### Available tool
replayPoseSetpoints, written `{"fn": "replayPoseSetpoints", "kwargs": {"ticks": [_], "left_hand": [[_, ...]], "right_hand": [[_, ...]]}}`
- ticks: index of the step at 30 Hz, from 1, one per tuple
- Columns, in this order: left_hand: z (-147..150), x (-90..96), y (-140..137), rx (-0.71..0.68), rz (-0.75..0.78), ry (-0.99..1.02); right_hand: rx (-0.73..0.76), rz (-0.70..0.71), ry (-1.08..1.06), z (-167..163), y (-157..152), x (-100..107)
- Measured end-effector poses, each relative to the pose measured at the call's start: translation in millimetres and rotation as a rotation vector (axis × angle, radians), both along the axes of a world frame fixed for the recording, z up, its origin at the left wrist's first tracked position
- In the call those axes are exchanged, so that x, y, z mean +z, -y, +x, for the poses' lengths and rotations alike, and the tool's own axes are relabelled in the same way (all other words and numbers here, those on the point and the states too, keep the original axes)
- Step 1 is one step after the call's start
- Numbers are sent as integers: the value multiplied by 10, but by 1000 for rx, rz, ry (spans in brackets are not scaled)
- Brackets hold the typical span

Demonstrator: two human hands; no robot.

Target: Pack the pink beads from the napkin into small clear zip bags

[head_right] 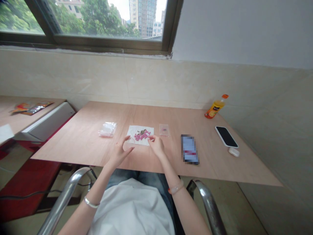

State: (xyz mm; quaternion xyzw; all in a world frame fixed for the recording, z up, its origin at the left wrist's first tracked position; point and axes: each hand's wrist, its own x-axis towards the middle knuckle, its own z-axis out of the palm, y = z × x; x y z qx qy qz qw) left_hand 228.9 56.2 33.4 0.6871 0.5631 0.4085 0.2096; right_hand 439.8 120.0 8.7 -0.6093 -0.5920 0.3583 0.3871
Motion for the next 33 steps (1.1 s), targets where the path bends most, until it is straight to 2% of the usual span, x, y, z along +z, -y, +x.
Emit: {"fn": "replayPoseSetpoints", "kwargs": {"ticks": [2,5,10,14,19,23,26,28,30,33], "left_hand": [[-29,17,-44,24,10,53],[-39,53,-113,33,49,104],[-37,88,-168,14,73,138],[-41,108,-145,-4,75,154],[-39,135,-106,-11,72,139],[-1,128,-104,-41,51,141],[50,125,-118,-78,54,144],[85,133,-130,-91,64,144],[108,145,-141,-90,72,141],[117,153,-148,-84,77,128]], "right_hand": [[-83,36,194,29,-51,-112],[-125,95,395,10,-74,-236],[-155,146,577,-126,-37,-266],[-162,149,641,-188,26,-250],[-218,153,518,-150,85,-222],[-247,273,225,-205,115,7],[-133,398,-16,-325,172,293],[-28,422,-90,-403,215,456],[68,397,-121,-451,246,552],[193,247,-172,-465,259,576]]}}
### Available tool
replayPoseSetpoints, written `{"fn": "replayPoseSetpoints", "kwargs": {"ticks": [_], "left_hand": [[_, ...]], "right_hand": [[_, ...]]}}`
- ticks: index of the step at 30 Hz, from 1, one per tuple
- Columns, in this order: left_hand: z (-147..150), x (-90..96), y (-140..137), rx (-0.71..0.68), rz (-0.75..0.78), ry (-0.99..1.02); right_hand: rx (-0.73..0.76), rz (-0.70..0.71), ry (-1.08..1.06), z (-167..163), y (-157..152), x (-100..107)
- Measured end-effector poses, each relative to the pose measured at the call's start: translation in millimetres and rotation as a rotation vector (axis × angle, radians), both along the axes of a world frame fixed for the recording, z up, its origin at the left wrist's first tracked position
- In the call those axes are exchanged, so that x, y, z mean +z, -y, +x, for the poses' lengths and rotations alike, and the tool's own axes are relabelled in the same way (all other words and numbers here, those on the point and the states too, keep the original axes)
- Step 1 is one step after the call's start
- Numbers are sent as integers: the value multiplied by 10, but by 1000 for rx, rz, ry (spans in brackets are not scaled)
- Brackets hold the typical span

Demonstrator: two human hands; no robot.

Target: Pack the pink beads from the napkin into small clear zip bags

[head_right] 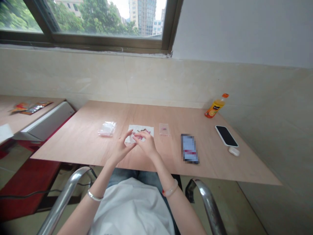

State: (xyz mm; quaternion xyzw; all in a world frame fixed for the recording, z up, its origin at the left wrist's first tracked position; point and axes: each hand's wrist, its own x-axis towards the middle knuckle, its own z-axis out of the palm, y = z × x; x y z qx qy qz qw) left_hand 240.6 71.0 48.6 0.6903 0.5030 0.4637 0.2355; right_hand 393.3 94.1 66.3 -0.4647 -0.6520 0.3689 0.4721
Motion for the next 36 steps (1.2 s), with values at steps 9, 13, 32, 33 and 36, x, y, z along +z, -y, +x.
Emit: {"fn": "replayPoseSetpoints", "kwargs": {"ticks": [9,13,32,33,36], "left_hand": [[-10,3,25,22,49,-95],[26,42,35,66,98,-142],[-103,6,86,142,57,27],[-104,-1,88,138,56,31],[-113,-15,90,141,56,37]], "right_hand": [[30,-127,50,31,2,51],[28,-111,120,-14,56,159],[-364,-65,634,344,-378,-803],[-365,-40,644,338,-375,-841],[-358,29,656,339,-390,-925]]}}
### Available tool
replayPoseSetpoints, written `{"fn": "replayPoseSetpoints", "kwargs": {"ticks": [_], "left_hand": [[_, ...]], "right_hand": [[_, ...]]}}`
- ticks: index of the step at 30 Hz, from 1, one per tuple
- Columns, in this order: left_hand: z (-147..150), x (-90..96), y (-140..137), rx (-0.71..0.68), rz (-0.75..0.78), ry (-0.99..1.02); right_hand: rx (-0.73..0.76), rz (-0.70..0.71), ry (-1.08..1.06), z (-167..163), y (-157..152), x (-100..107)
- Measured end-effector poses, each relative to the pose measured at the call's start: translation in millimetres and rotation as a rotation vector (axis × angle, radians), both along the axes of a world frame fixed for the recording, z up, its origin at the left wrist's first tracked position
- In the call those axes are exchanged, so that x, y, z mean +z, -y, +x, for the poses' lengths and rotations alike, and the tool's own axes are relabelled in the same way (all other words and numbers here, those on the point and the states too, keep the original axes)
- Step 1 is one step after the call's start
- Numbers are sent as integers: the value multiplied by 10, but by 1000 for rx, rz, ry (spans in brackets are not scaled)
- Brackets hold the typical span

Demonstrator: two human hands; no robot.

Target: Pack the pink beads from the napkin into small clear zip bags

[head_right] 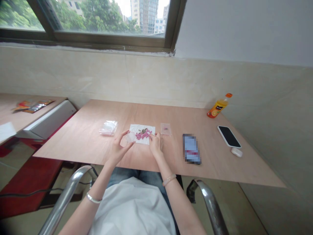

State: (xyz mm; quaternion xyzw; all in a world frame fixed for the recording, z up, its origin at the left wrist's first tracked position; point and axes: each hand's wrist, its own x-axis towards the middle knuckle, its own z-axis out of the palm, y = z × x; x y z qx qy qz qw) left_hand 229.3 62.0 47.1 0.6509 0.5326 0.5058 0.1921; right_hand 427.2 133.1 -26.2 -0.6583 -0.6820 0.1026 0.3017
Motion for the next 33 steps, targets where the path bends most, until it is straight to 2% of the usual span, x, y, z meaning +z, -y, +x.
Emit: {"fn": "replayPoseSetpoints", "kwargs": {"ticks": [9,13,17,20,22,24,26,29,33], "left_hand": [[24,22,18,-7,33,-47],[21,14,15,0,29,-103],[20,-4,4,-10,-14,-114],[40,-13,-10,-35,-32,-97],[62,-11,-18,-44,-34,-93],[84,-6,-23,-48,-30,-86],[99,3,-24,-57,-20,-71],[86,21,-28,-57,-9,-55],[-17,68,-65,-26,-24,-49]], "right_hand": [[-61,47,-200,42,-132,-88],[-86,56,-254,59,-119,-25],[-64,148,-351,-35,27,290],[72,282,-484,-183,237,646],[181,312,-488,-286,376,839],[252,314,-452,-367,475,945],[292,299,-426,-408,515,964],[308,249,-483,-374,453,884],[199,113,-578,-153,214,629]]}}
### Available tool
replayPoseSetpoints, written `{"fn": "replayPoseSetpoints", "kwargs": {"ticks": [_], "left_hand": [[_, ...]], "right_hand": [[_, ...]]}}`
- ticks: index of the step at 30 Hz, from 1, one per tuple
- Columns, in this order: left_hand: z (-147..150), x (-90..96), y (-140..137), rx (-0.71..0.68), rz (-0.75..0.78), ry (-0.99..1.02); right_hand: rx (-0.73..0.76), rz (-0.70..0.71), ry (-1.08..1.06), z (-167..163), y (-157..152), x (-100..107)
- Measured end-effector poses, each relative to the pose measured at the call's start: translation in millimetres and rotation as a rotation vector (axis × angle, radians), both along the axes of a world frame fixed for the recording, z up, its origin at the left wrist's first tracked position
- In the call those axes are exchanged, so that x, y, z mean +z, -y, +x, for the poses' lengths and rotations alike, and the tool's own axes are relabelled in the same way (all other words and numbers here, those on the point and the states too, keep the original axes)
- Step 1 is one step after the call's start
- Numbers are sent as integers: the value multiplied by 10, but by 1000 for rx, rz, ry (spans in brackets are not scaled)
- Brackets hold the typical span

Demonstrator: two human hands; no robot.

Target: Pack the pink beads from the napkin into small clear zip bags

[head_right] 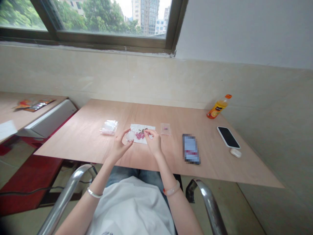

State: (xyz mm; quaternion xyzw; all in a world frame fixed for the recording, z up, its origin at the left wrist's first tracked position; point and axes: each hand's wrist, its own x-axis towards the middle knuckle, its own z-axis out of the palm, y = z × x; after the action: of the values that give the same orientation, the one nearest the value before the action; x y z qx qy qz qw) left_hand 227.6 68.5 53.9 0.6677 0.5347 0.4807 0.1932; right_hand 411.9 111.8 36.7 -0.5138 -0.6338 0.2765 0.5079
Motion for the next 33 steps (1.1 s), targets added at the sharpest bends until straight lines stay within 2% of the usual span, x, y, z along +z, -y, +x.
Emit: {"fn": "replayPoseSetpoints", "kwargs": {"ticks": [3,4,8,12,18,26,30,33], "left_hand": [[-73,47,-33,24,3,9],[-82,61,-39,24,8,19],[-24,84,-18,7,5,128],[60,35,25,24,-10,201],[49,-24,34,-20,15,137],[28,-4,36,-40,19,85],[30,-8,49,-56,-4,74],[36,-2,53,-67,-20,65]], "right_hand": [[-105,-201,146,193,-172,-276],[-126,-224,177,238,-212,-365],[-181,-230,256,278,-299,-599],[-248,-208,326,180,-377,-641],[-326,-179,402,92,-451,-631],[-283,-125,401,147,-340,-573],[-303,-59,277,113,-280,-325],[-235,150,90,35,-160,34]]}}
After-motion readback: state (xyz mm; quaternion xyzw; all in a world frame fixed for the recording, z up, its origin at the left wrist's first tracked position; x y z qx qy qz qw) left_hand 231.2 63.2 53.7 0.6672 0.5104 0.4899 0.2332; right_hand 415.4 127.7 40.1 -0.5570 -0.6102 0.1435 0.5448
